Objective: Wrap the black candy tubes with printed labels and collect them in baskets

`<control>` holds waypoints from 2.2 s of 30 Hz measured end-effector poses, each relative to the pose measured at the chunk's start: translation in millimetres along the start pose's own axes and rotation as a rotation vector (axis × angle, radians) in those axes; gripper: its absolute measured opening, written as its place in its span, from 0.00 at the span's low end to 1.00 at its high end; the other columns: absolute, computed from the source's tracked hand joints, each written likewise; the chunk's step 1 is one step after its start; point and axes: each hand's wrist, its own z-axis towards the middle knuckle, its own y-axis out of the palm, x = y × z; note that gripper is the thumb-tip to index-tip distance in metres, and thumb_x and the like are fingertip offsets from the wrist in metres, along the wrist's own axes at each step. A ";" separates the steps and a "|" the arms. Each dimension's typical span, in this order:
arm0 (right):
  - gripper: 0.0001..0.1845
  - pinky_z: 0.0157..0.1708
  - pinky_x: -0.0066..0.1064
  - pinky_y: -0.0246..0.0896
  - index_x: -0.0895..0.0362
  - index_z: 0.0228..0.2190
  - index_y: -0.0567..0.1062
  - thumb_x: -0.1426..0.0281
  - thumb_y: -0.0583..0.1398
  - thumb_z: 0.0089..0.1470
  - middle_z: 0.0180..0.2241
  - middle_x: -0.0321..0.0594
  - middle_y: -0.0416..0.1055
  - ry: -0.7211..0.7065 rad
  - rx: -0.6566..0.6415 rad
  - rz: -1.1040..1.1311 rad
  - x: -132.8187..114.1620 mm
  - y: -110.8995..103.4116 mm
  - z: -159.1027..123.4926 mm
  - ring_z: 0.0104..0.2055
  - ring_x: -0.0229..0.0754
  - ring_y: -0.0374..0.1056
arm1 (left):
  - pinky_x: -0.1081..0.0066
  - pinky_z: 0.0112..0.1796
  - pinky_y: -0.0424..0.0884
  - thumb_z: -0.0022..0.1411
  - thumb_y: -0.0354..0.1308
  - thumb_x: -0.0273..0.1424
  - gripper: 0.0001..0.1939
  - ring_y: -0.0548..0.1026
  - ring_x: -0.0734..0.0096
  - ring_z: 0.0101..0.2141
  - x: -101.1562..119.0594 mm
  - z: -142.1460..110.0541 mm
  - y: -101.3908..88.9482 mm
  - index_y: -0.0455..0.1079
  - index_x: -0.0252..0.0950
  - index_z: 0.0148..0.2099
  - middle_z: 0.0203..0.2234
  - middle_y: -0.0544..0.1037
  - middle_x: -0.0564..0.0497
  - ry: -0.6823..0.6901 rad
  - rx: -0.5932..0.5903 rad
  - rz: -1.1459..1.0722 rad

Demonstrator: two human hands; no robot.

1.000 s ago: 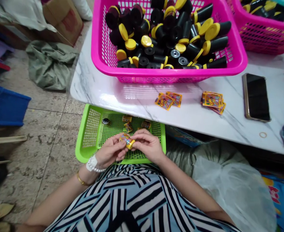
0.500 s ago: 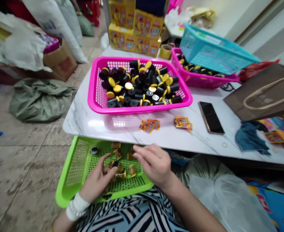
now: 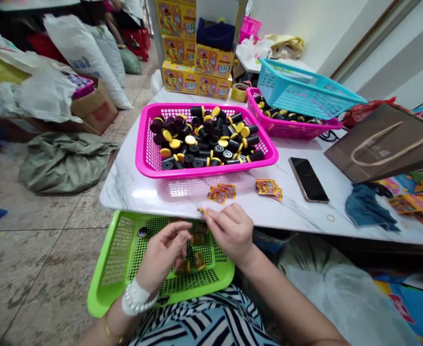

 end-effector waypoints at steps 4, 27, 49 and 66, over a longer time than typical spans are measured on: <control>0.10 0.28 0.33 0.61 0.54 0.40 0.79 0.75 0.63 0.55 0.24 0.39 0.74 -0.052 -0.077 0.126 -29.3 5.0 -26.3 0.26 0.40 0.62 | 0.78 0.18 0.57 0.54 0.66 0.42 0.17 0.61 0.80 0.18 -0.1 6.6 0.0 0.73 0.33 0.37 0.18 0.67 0.57 0.040 0.032 -0.039; 0.27 0.19 0.27 0.45 0.55 0.18 0.62 0.51 0.54 0.61 0.17 0.31 0.54 0.775 -0.330 0.803 -60.6 30.9 -47.5 0.19 0.34 0.49 | 0.74 0.24 0.67 0.63 0.58 0.32 0.09 0.71 0.75 0.22 -2.6 -46.7 -20.4 0.77 0.35 0.34 0.23 0.78 0.51 0.506 0.276 0.445; 0.12 0.26 0.27 0.54 0.55 0.25 0.65 0.74 0.53 0.60 0.23 0.35 0.62 0.079 -0.315 0.442 -62.8 44.3 -11.5 0.25 0.36 0.60 | 0.70 0.33 0.74 0.50 0.67 0.38 0.10 0.77 0.64 0.31 -8.1 -12.2 -49.4 0.80 0.35 0.31 0.30 0.81 0.45 0.222 0.229 0.232; 0.08 0.36 0.30 0.62 0.58 0.35 0.76 0.66 0.60 0.58 0.34 0.42 0.74 -0.234 -0.307 -0.082 -50.0 18.0 182.6 0.34 0.40 0.69 | 0.81 0.16 0.50 0.50 0.65 0.51 0.24 0.59 0.83 0.13 -23.2 -26.4 -66.3 0.67 0.33 0.29 0.12 0.65 0.58 0.097 0.181 -0.113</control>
